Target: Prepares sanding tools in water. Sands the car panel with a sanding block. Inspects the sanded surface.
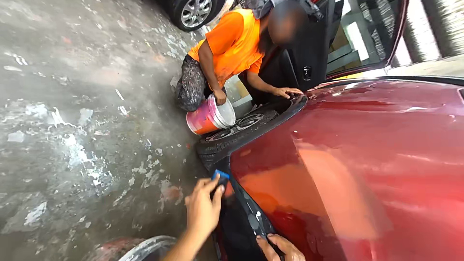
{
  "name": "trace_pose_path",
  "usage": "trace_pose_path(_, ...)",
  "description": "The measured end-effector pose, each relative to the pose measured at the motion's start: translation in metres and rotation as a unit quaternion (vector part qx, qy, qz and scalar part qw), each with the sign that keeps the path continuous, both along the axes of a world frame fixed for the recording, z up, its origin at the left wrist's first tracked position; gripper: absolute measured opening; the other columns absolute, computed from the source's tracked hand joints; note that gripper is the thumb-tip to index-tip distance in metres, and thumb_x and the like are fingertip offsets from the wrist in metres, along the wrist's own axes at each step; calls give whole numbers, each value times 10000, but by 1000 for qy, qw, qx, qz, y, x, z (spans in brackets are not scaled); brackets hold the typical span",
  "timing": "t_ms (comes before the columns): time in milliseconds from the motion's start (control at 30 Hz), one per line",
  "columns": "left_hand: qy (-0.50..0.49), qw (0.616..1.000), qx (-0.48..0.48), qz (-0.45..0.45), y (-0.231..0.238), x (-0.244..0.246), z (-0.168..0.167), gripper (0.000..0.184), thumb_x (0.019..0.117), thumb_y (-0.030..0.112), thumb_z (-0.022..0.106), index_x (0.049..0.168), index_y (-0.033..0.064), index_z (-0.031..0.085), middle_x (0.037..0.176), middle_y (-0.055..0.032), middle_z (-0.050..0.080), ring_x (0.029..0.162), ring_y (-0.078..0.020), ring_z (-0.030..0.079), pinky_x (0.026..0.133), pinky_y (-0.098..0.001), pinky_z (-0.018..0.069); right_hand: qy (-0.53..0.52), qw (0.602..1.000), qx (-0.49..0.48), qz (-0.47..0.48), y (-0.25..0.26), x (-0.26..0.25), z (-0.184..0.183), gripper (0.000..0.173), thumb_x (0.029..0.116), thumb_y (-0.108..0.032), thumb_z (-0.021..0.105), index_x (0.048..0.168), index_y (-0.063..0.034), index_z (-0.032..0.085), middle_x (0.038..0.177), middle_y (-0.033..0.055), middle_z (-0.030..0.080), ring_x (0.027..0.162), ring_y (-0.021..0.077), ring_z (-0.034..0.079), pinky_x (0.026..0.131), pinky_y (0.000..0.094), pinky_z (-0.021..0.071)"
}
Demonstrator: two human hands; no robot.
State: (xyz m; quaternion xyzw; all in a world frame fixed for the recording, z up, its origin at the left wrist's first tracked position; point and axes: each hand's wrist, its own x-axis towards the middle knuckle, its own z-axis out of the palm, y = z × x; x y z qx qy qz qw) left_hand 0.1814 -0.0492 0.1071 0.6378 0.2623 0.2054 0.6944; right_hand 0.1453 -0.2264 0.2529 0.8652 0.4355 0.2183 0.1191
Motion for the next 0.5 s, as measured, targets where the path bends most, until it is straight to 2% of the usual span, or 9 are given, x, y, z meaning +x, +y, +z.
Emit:
trace_pose_path(33,21,999,-7,-31,13,7,2,397,1030,428,559,1403,325,648,1334,-6,664,1203,-202,635,992,-578,483,-6,1000,2,0,1,0,0,597,791,-569,739,1187,-123,729,1210,190,658,1196,325,584,1029,482,455)
trace_pose_path(100,43,998,-24,-49,7,-1,6,409,1029,430,575,1423,333,629,1340,-6,652,1221,-206,614,1031,-576,454,-15,1000,-5,-5,-3,-8,0,605,793,-596,719,1183,-134,726,1202,186,656,1193,330,585,1029,486,462)
trace_pose_path(233,-18,1000,2,23,-22,-25,8,364,997,432,594,1333,341,703,1269,33,685,1130,-145,653,952,-538,499,-23,1000,-8,5,1,-2,-2,621,802,-616,694,1202,-142,702,1197,181,638,1202,297,559,1039,445,422)
trace_pose_path(400,31,998,33,-32,2,4,-7,399,1037,435,568,1425,364,618,1341,27,643,1167,-170,626,965,-529,478,-26,1000,-16,6,-5,-4,-3,633,785,-617,699,1211,-148,701,1201,175,629,1207,308,549,1034,452,417)
trace_pose_path(500,-6,1000,10,-4,-19,-20,4,381,1016,419,581,1374,329,673,1288,17,666,1163,-156,632,989,-518,499,-23,1000,-17,9,-5,-2,-1,628,794,-622,694,1195,-139,704,1184,175,637,1197,292,555,1043,422,413)
